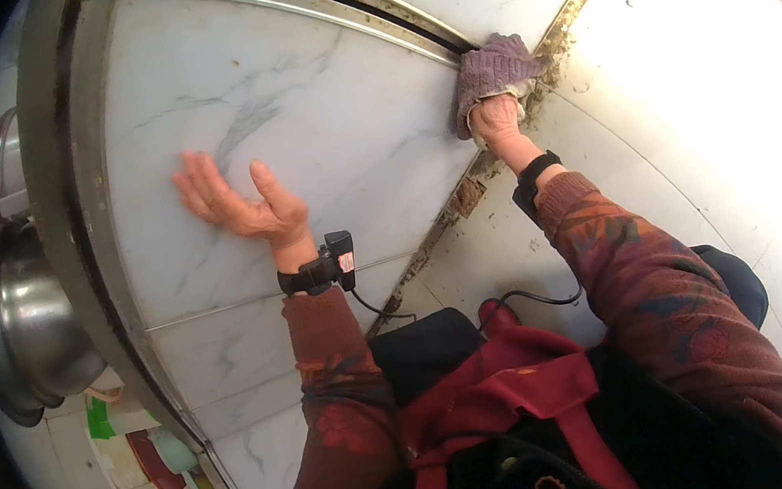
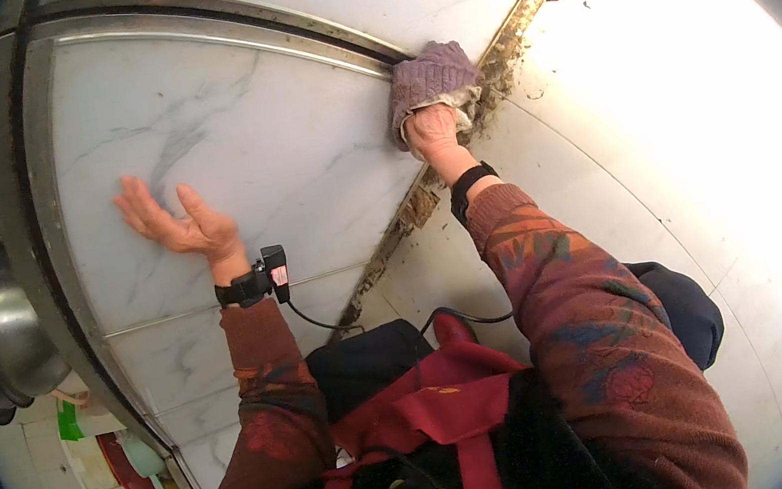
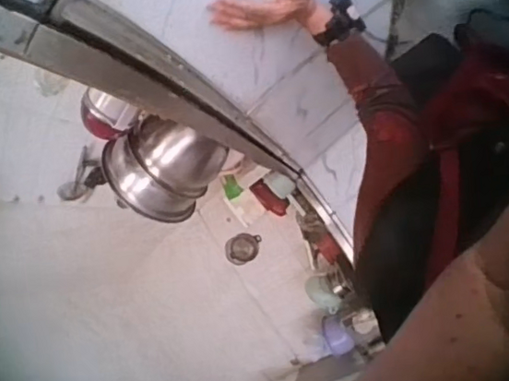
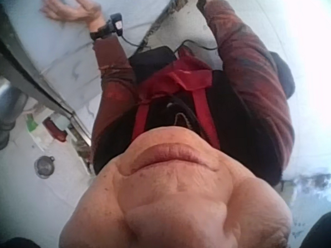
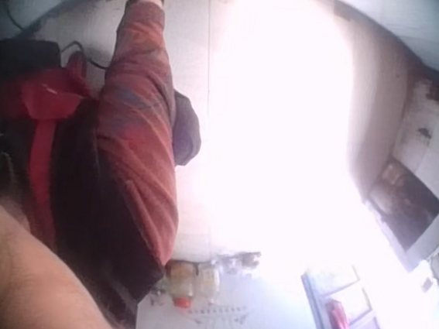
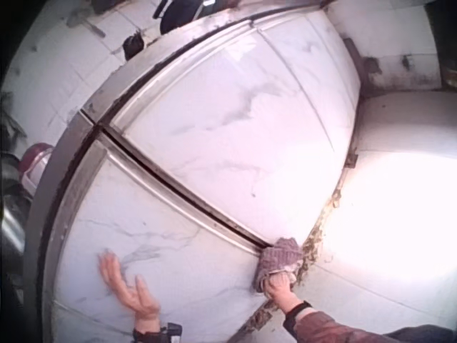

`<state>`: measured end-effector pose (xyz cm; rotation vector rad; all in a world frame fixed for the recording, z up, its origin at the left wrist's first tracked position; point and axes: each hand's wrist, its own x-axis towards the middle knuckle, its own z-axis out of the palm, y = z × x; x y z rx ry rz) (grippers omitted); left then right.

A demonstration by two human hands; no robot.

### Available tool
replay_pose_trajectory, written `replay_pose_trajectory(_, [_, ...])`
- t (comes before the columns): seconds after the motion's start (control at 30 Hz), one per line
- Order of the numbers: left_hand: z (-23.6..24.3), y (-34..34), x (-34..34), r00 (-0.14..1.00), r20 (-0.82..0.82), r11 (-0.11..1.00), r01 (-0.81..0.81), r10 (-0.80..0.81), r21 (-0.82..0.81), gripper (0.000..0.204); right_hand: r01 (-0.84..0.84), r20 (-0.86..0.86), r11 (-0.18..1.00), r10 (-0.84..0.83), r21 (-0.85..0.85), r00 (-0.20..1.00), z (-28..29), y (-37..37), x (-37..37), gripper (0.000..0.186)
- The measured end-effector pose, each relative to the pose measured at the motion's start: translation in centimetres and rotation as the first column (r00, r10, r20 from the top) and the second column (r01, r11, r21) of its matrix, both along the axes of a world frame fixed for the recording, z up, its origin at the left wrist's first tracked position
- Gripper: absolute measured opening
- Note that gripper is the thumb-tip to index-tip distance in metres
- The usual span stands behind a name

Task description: The person wipes a white tiled wall and countertop using a cloth. They repeatedly rub the surface with one hand while the other hand rests on the wall for support.

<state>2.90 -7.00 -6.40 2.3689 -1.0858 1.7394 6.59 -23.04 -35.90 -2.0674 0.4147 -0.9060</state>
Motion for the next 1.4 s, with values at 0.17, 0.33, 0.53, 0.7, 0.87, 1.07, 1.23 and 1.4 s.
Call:
replay_pose_trajectory(0.17, [0.2, 0.1, 0.0, 1.0, -0.014, 0.999, 0.01, -0.011, -0.053, 0.051, -0.213, -0.316, 0.977, 0.206, 0.013, 0.926, 4.7, 0.7, 0.9, 0.024])
replay_pose_trajectory(0.33, [-0.2, -0.1, 0.2, 1.0, 0.009, 0.998, 0.014, -0.013, -0.055, 0.05, -0.319, 0.047, 0.947, 0.321, -0.044, 0.946, 16.6, 1.7, 0.8, 0.009])
replay_pose_trajectory(0.53, [-0.5, 0.0, 0.2, 1.0, 0.005, 0.996, 0.019, -0.019, -0.082, 0.051, -0.013, 0.361, 0.985, 0.076, -0.173, 0.93, 18.6, 1.2, 2.2, 0.02])
replay_pose_trajectory(0.7, [-0.4, 0.2, 0.4, 0.999, 0.045, 0.999, 0.02, -0.018, -0.043, 0.053, -0.21, -0.195, 0.971, 0.228, 0.11, 0.954, 4.7, 1.8, 0.9, 0.041])
replay_pose_trajectory(0.87, [0.0, 0.2, 0.2, 0.999, 0.041, 1.0, -0.003, 0.005, -0.029, 0.053, 0.047, -0.527, 0.849, 0.282, 0.526, 0.802, -7.2, 0.9, 1.1, 0.058])
replay_pose_trajectory(1.07, [0.3, -0.1, -0.1, 0.999, 0.008, 0.999, -0.03, 0.031, -0.039, 0.058, 0.274, -0.424, 0.674, 0.065, 0.686, 0.903, -7.9, 1.3, 6.2, 0.033])
replay_pose_trajectory(1.23, [0.1, 0.3, -0.2, 0.999, -0.016, 0.997, -0.049, 0.048, -0.057, 0.061, 0.091, -0.14, 0.532, 0.053, 0.842, 0.989, 2.8, -1.2, 3.0, 0.032])
replay_pose_trajectory(1.4, [0.1, 0.5, 0.0, 1.0, 0.002, 0.997, -0.029, 0.029, -0.078, 0.063, -0.485, 0.518, 0.446, 0.053, 0.753, 0.853, 15.4, -2.9, 0.9, 0.037])
